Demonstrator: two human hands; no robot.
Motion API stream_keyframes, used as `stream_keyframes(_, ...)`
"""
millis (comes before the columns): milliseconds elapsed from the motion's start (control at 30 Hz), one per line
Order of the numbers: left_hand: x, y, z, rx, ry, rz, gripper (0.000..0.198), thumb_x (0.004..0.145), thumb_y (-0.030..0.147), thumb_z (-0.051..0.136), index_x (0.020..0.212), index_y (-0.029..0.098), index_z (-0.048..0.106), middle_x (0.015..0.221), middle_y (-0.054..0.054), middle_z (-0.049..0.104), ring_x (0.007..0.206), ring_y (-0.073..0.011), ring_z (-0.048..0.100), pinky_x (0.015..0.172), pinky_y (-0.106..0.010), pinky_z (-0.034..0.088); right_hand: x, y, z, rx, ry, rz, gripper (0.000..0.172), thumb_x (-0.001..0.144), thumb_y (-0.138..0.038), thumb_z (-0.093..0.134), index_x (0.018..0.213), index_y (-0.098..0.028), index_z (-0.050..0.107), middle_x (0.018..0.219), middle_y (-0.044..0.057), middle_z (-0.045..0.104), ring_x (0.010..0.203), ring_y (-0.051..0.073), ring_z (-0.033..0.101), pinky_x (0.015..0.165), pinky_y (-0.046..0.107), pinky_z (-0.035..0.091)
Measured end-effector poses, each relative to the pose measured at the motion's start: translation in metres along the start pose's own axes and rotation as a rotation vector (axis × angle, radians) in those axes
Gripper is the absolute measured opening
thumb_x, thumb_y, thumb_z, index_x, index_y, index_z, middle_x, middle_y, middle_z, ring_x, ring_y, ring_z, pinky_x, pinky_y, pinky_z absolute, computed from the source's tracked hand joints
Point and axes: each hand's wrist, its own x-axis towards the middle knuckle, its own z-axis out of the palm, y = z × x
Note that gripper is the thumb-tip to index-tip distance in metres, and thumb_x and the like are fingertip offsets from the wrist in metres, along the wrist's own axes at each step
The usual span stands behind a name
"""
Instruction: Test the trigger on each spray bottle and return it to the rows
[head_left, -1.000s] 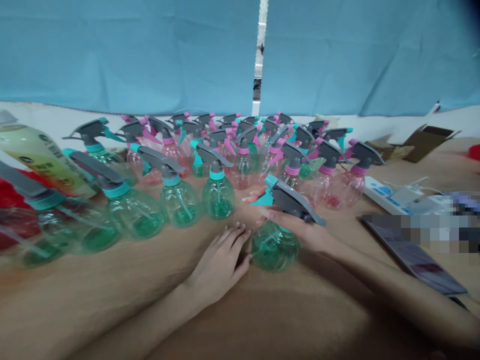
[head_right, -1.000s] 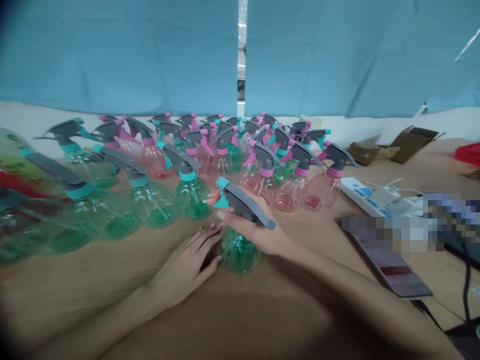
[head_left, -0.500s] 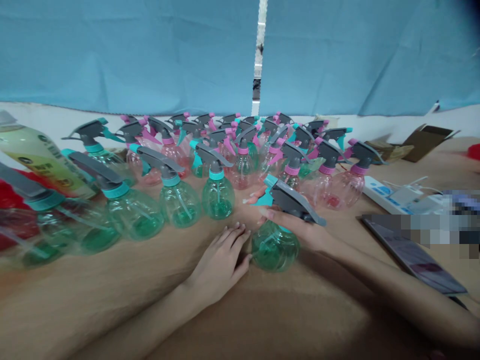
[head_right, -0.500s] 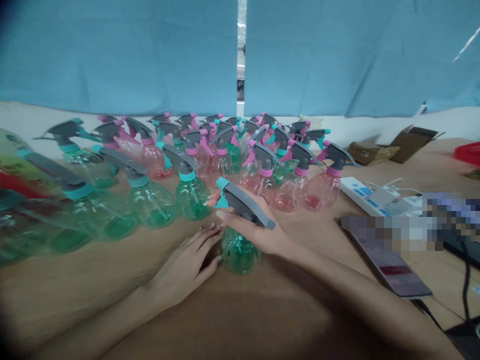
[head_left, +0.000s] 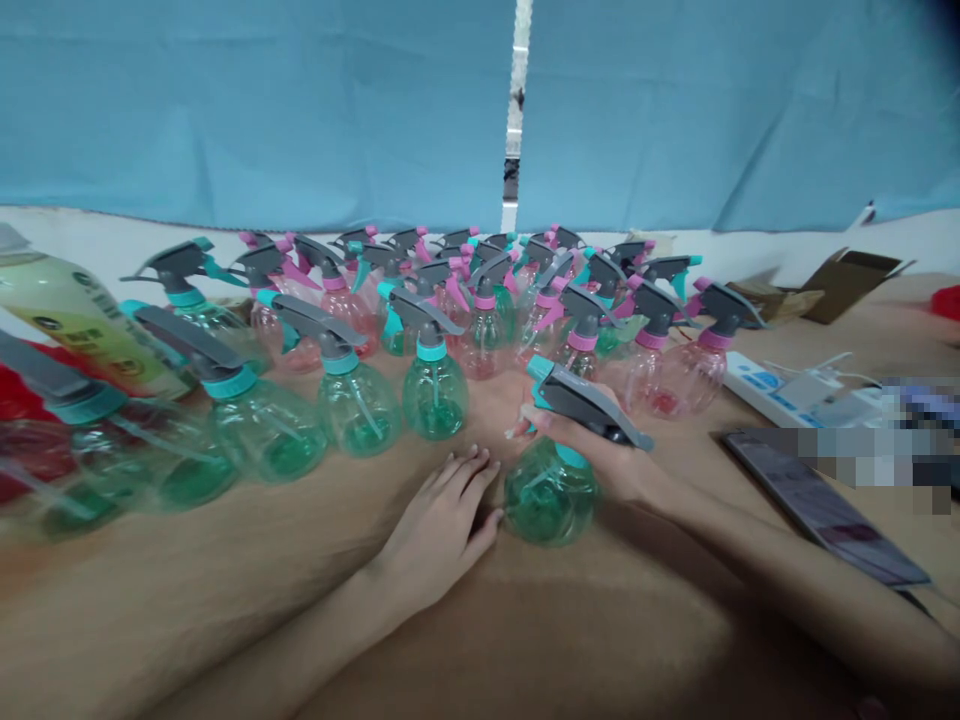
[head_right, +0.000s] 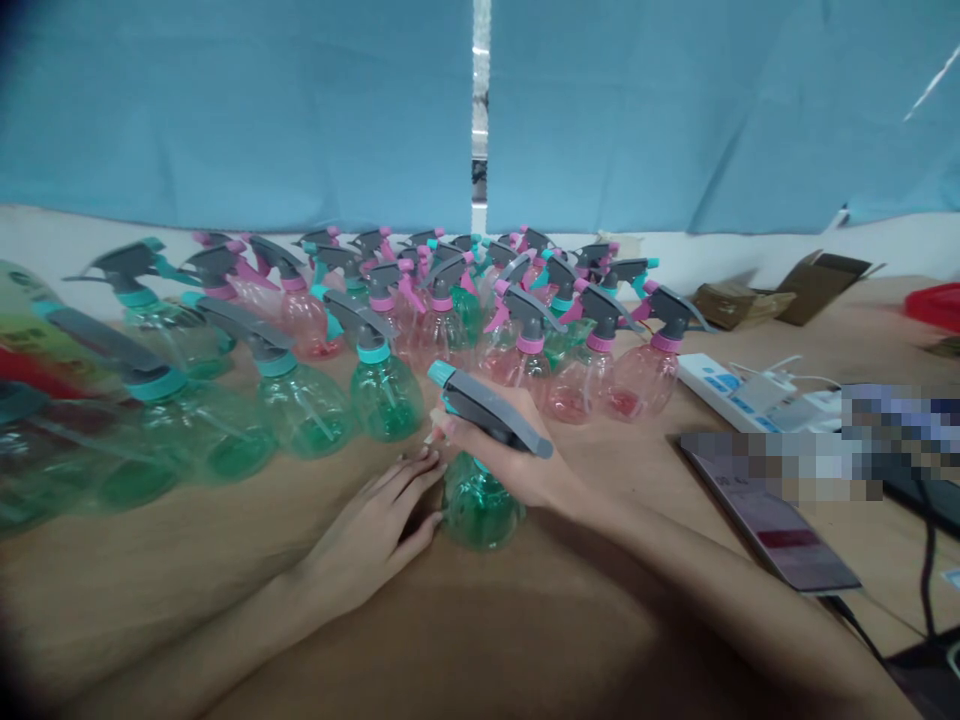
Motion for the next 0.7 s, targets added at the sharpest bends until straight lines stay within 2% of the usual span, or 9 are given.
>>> stream_keyframes(167,0.000,0.000,-0.001,0.009,0.007,-0.001,0.041,0.095,0.030,0.040,0.132,0.011,0.043,0.137,-0.015,0.050,0.129,-0.0270,0.042,0.104,-0.045,0.038,-0.002,0.005,0.002,0.080,0.011,0.083,0.016,0.082,-0.042,0.062,0.082,-0.026,0.061,0.071,-0.002,0.061,0.067,0.016,0.060,0.062,0.029,0.048)
stream_keyframes(400,-0.001,0.000,0.000,0.025,0.004,-0.003,0.042,0.093,0.028,0.043,0.130,0.009,0.045,0.136,-0.015,0.051,0.128,-0.0274,0.044,0.104,-0.045,0.037,-0.001,0.005,0.008,0.210,-0.060,0.052,0.022,0.083,-0.039,0.062,0.102,-0.028,0.063,0.105,0.000,0.068,0.090,0.017,0.064,0.083,0.033,0.049)
stream_keyframes(567,-0.001,0.000,0.000,0.026,0.016,-0.004,0.041,0.093,0.028,0.042,0.130,0.011,0.044,0.135,-0.015,0.052,0.129,-0.0264,0.043,0.104,-0.044,0.037,-0.002,0.015,0.007,0.171,-0.002,0.109,0.024,0.080,-0.042,0.065,0.097,-0.025,0.067,0.087,0.002,0.070,0.079,0.019,0.065,0.070,0.033,0.053)
stream_keyframes(700,-0.001,0.000,0.001,0.033,0.026,0.001,0.040,0.093,0.027,0.041,0.130,0.010,0.044,0.135,-0.016,0.052,0.129,-0.0265,0.043,0.105,-0.045,0.037,-0.001,0.012,0.009,0.071,0.101,0.053,0.022,0.076,-0.042,0.068,0.089,-0.024,0.068,0.076,0.001,0.068,0.071,0.017,0.062,0.065,0.031,0.052)
